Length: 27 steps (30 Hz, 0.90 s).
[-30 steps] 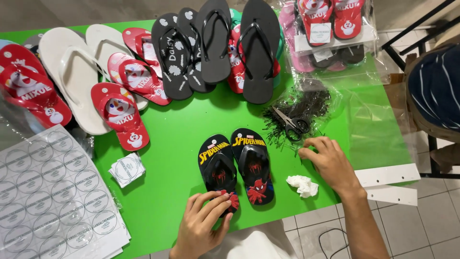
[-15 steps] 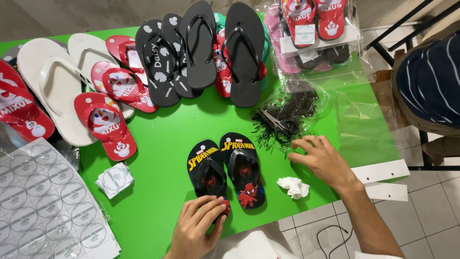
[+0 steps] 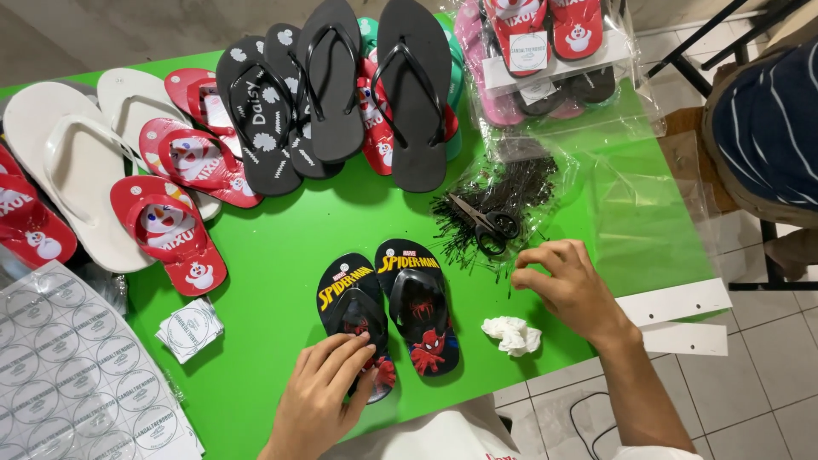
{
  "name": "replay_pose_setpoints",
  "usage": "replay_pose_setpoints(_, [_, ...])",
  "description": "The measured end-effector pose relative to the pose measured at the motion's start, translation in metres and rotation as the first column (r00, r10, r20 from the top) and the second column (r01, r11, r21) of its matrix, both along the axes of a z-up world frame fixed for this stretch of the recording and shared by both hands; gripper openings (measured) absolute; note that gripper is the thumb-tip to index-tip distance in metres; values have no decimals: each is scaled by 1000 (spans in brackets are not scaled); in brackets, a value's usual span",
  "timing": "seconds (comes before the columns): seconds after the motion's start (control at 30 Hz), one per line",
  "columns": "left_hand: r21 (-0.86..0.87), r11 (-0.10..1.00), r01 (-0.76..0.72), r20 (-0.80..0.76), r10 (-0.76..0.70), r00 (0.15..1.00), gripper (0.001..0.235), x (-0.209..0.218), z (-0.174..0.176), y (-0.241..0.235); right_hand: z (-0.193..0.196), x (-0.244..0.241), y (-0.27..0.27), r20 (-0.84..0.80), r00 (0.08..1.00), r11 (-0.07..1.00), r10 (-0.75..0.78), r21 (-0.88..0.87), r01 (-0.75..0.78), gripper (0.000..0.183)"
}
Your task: Cleaning flip-flops with a cloth and placing them into plastic bags for packaging.
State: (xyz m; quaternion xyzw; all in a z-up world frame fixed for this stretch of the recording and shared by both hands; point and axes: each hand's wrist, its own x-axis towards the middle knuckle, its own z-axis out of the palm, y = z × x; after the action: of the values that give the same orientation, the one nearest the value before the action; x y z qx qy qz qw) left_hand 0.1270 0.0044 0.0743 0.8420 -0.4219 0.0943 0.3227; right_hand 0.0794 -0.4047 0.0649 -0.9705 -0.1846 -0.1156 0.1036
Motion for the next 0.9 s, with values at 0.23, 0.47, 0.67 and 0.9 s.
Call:
replay_pose_setpoints(0.23, [62, 998, 20, -3, -20, 1000, 23, 9, -1, -3, -9, 9, -12, -170, 984, 946, 57, -305, -107, 45])
replay_pose_setpoints(0.47, [161, 987, 29, 68, -41, 997, 28, 10, 0, -5, -18, 11, -9, -152, 983, 935, 106, -321, -150, 31])
replay_pose_setpoints(0.67, [317, 943, 101, 152, -156, 976, 27, 29, 10, -11, 6, 5, 1, -11, 998, 936, 67, 346, -59, 5])
replay_pose_setpoints(0.9, [525, 841, 129, 218, -279, 935, 23, 51, 22, -20, 54, 16, 35, 91, 958, 687, 271, 679, -259, 11])
